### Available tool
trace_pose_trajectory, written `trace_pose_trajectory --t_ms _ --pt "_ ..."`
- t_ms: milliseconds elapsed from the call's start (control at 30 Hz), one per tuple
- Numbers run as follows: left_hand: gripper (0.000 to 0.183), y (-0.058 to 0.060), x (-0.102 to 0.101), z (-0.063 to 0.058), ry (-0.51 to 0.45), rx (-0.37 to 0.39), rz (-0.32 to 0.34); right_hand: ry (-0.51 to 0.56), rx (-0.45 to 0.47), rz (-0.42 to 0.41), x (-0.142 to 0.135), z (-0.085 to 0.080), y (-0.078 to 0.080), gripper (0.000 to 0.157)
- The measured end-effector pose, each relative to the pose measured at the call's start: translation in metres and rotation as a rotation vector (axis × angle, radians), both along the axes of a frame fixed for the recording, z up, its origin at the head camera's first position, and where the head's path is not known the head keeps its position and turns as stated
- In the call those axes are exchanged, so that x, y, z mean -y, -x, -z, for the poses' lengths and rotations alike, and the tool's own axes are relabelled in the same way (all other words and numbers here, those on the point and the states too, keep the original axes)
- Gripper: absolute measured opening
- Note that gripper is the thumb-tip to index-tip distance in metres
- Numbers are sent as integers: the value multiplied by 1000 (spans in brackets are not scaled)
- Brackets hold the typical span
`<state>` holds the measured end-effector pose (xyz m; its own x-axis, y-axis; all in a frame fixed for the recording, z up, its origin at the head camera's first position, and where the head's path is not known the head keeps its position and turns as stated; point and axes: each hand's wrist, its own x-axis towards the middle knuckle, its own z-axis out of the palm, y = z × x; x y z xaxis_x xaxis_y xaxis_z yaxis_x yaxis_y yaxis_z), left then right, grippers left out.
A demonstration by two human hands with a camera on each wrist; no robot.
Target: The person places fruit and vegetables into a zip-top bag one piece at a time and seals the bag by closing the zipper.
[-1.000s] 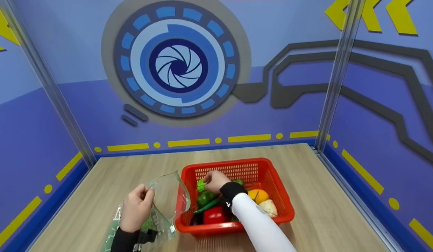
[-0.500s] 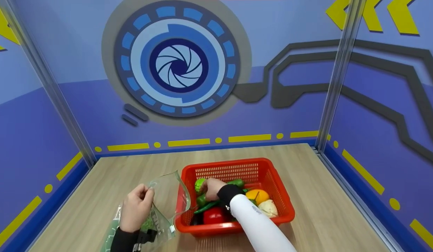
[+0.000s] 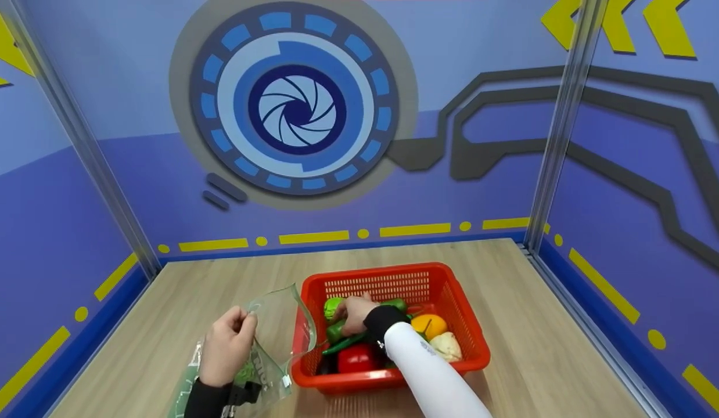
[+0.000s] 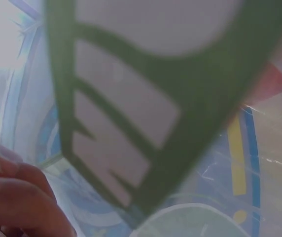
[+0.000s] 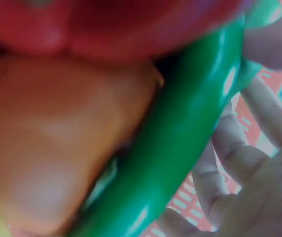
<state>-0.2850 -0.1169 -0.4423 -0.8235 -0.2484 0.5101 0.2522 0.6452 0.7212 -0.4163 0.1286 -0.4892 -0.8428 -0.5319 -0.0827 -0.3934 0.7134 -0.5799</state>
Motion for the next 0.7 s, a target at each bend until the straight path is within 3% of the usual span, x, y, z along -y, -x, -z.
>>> trace_pose_trajectory --t_ms 167,367,533,700 --pt "31 0 0 0 -9 16 7 -60 -9 -23 -1 0 -1 44" --pt "31 0 -1 0 -7 16 9 -19 -14 -43 -3 0 0 46" --pt "30 1 0 1 -1 19 7 52 -30 0 -5 0 3 48" --pt "29 2 0 1 -2 43 0 204 -24 63 -8 0 11 44"
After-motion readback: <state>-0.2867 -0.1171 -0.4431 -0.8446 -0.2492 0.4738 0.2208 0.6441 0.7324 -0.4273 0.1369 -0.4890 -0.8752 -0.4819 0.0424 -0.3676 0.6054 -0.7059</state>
